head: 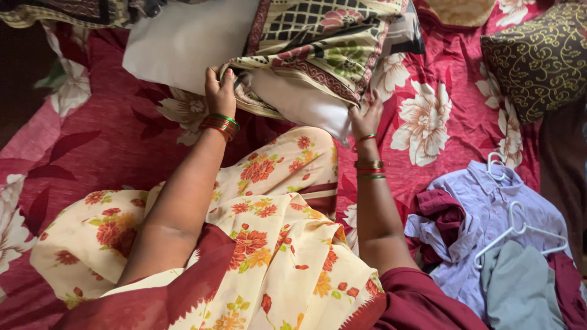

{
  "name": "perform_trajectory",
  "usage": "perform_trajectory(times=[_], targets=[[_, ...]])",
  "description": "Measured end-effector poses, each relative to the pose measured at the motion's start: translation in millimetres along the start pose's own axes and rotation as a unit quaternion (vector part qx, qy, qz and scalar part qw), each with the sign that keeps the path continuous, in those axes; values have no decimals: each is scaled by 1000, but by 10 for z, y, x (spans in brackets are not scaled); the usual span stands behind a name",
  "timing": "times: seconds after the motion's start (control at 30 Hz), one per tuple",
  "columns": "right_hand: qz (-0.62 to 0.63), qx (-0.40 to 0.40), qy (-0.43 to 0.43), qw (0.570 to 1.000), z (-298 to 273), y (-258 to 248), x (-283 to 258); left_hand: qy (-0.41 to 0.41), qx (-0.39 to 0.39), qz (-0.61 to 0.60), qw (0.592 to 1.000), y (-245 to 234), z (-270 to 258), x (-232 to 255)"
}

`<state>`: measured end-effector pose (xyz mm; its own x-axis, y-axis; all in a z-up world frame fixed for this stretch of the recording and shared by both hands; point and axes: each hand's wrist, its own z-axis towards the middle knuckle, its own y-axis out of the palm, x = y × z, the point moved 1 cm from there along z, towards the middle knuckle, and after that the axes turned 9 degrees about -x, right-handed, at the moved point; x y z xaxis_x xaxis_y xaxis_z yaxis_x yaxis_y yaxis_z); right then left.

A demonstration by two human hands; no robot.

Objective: The person sits on a bed and handles multiple pillows and cushion covers. They insert a white pillow into a patterned cover, adjust the cover, and then handle a second pillow with a grey cover, smoothing and arranging them on the bed.

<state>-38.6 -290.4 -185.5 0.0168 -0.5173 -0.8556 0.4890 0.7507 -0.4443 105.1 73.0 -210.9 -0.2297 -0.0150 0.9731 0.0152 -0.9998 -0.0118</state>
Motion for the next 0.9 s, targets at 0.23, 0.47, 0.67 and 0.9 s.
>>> perform_trajectory(times=[0.23, 0.47, 0.67, 0.9], targets=[[275, -63, 213, 936, 12, 167, 759, 277, -51, 348, 894, 526, -403, 1001], [459, -48, 162, 872, 333, 299, 175, 436, -351, 402, 725, 1160, -828, 1548], [249, -98, -4, 964, 407, 89, -1120, 292, -375, 333, 815, 993, -578, 1485], [-123, -238, -327, 906, -443, 234, -2591, 236, -460, 416, 748, 986, -367, 734]])
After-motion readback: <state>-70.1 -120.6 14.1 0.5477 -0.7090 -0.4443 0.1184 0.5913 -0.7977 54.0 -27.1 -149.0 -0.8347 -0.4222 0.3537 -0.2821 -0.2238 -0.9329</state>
